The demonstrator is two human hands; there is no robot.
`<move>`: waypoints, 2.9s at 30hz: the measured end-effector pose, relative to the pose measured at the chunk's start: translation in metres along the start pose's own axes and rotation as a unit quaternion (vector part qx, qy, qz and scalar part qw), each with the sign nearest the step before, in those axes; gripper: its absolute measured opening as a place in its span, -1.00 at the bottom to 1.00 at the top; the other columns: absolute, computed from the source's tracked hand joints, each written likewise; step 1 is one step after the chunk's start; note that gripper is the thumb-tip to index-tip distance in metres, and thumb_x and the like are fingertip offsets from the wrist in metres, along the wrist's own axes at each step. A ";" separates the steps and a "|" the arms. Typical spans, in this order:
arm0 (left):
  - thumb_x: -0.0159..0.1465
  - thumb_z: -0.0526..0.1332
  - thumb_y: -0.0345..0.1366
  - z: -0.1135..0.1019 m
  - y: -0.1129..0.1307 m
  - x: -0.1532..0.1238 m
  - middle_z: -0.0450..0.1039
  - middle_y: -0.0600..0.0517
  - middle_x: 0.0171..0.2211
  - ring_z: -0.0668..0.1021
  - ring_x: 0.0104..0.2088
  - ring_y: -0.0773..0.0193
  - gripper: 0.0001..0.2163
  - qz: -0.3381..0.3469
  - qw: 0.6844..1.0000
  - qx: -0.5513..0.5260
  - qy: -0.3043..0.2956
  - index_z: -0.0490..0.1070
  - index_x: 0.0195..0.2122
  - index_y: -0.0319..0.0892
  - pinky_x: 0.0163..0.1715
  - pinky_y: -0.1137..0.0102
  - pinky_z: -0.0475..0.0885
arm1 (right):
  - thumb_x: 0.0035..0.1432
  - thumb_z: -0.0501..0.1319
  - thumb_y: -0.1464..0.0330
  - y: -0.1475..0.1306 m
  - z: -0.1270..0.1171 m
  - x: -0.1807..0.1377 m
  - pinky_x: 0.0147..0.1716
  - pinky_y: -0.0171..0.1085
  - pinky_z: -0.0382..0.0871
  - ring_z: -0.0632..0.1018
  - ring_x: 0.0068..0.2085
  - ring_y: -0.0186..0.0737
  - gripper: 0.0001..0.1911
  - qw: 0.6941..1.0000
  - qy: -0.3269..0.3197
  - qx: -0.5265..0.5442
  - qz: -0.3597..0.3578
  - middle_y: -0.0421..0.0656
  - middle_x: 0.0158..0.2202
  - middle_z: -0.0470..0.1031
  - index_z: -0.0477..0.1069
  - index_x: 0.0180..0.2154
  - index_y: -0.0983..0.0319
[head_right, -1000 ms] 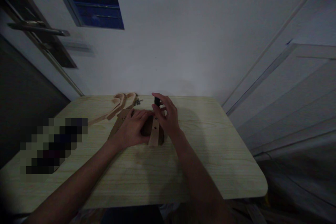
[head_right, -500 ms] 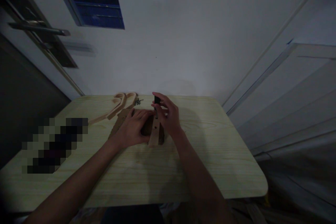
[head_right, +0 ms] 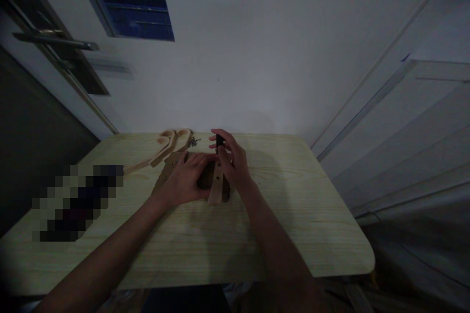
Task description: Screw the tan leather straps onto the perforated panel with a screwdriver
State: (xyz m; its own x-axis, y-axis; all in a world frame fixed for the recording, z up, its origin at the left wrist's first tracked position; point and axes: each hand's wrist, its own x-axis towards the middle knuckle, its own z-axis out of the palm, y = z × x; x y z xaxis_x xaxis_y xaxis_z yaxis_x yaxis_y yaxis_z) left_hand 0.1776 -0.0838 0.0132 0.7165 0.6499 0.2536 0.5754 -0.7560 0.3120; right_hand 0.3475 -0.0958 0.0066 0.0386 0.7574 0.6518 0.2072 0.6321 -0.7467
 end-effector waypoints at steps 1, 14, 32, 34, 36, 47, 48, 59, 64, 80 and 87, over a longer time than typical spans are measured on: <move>0.04 0.33 0.06 0.000 0.000 0.000 0.38 -0.17 0.13 0.38 0.15 -0.18 -0.30 0.000 1.000 -0.001 0.000 0.23 0.16 -0.14 0.21 -0.25 0.00 | 0.36 0.03 0.22 0.000 0.000 0.000 -0.27 -0.22 0.62 0.61 -0.17 -0.25 -0.65 1.000 -0.005 0.007 -0.005 -0.11 -0.05 0.50 0.25 0.14 0.03; 0.04 0.34 0.01 -0.002 0.001 0.000 0.39 -0.19 0.12 0.40 0.13 -0.22 -0.30 0.003 1.000 0.004 -0.002 0.24 0.18 -0.14 0.19 -0.27 0.06 | 0.17 0.28 0.28 0.004 0.002 0.002 -0.56 -0.44 0.48 0.52 -0.24 -0.31 -0.55 0.996 0.053 -0.066 0.014 -0.15 -0.09 0.45 0.35 0.11 -0.02; 0.04 0.34 0.03 -0.002 0.001 0.001 0.39 -0.19 0.14 0.40 0.13 -0.18 -0.30 0.002 1.000 0.006 0.002 0.25 0.16 -0.16 0.20 -0.23 0.04 | 0.22 0.23 0.25 -0.001 0.003 0.002 -0.56 -0.45 0.45 0.54 -0.31 -0.36 -0.59 0.998 0.050 -0.028 0.038 -0.17 -0.16 0.47 0.32 0.11 0.01; 0.03 0.35 0.01 -0.002 0.001 0.000 0.39 -0.19 0.14 0.40 0.13 -0.19 -0.30 0.001 1.000 0.009 0.000 0.25 0.16 -0.17 0.19 -0.23 0.05 | 0.20 0.24 0.25 0.000 0.003 0.002 -0.60 -0.48 0.41 0.51 -0.29 -0.34 -0.65 0.997 0.052 -0.052 0.027 -0.15 -0.13 0.44 0.37 0.04 0.03; 0.02 0.36 0.00 -0.002 0.001 0.000 0.39 -0.19 0.14 0.40 0.13 -0.19 -0.30 0.002 1.000 0.011 0.001 0.25 0.16 -0.17 0.19 -0.25 0.05 | 0.18 0.26 0.25 -0.001 0.002 0.002 -0.62 -0.48 0.39 0.49 -0.28 -0.34 -0.70 0.996 0.061 -0.065 0.022 -0.15 -0.13 0.41 0.40 -0.02 0.06; 0.02 0.37 0.00 -0.003 0.002 0.001 0.38 -0.16 0.16 0.38 0.16 -0.17 -0.30 0.001 1.000 -0.003 -0.001 0.25 0.16 -0.15 0.21 -0.22 0.05 | 0.34 0.07 0.20 -0.001 -0.002 0.000 -0.41 -0.33 0.53 0.57 -0.33 -0.36 -0.71 1.000 0.025 0.017 0.006 -0.16 -0.15 0.51 0.34 0.05 0.05; 0.01 0.37 -0.01 -0.003 0.002 0.001 0.38 -0.16 0.16 0.38 0.16 -0.17 -0.29 0.001 1.000 -0.002 -0.002 0.25 0.16 -0.14 0.21 -0.22 0.05 | 0.33 0.08 0.19 -0.001 -0.002 0.001 -0.42 -0.34 0.52 0.57 -0.33 -0.36 -0.70 1.000 0.026 0.014 0.010 -0.17 -0.17 0.51 0.34 0.06 0.04; 0.05 0.34 0.03 -0.003 0.002 0.000 0.38 -0.17 0.15 0.38 0.15 -0.18 -0.31 -0.003 1.000 0.012 -0.006 0.25 0.16 -0.15 0.21 -0.19 0.03 | 0.18 0.26 0.23 -0.005 0.002 0.002 -0.56 -0.46 0.43 0.53 -0.28 -0.34 -0.61 0.995 0.056 -0.071 0.031 -0.15 -0.13 0.49 0.37 0.06 0.05; 0.04 0.34 0.02 -0.003 0.002 0.000 0.37 -0.17 0.15 0.38 0.16 -0.16 -0.31 0.004 1.000 0.007 -0.002 0.25 0.16 -0.14 0.22 -0.17 0.05 | 0.19 0.25 0.26 -0.008 0.000 0.002 -0.54 -0.46 0.45 0.52 -0.29 -0.36 -0.71 0.995 0.050 -0.073 0.035 -0.16 -0.15 0.48 0.42 -0.03 0.09; 0.04 0.34 0.04 -0.004 0.003 0.001 0.38 -0.18 0.15 0.38 0.15 -0.20 -0.31 -0.003 1.000 -0.003 -0.008 0.27 0.15 -0.15 0.22 -0.25 0.01 | 0.16 0.28 0.26 -0.003 -0.003 0.003 -0.52 -0.43 0.47 0.50 -0.28 -0.35 -0.61 0.993 0.075 -0.096 0.015 -0.17 -0.14 0.48 0.41 0.05 0.03; 0.04 0.35 0.02 -0.004 0.003 0.000 0.36 -0.17 0.17 0.37 0.16 -0.17 -0.30 -0.004 1.000 -0.003 -0.010 0.24 0.17 -0.13 0.22 -0.20 0.00 | 0.23 0.21 0.23 -0.005 -0.005 0.002 -0.37 -0.35 0.57 0.57 -0.19 -0.30 -0.66 0.998 0.048 -0.042 0.026 -0.14 -0.09 0.50 0.39 0.05 0.06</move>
State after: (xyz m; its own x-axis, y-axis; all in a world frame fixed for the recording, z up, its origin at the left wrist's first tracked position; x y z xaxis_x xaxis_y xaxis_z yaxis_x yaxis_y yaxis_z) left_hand 0.1781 -0.0854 0.0178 0.7196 0.6541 0.2330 0.5783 -0.7503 0.3203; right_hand 0.3516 -0.0980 0.0127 0.1441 0.7670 0.6253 0.2843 0.5731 -0.7686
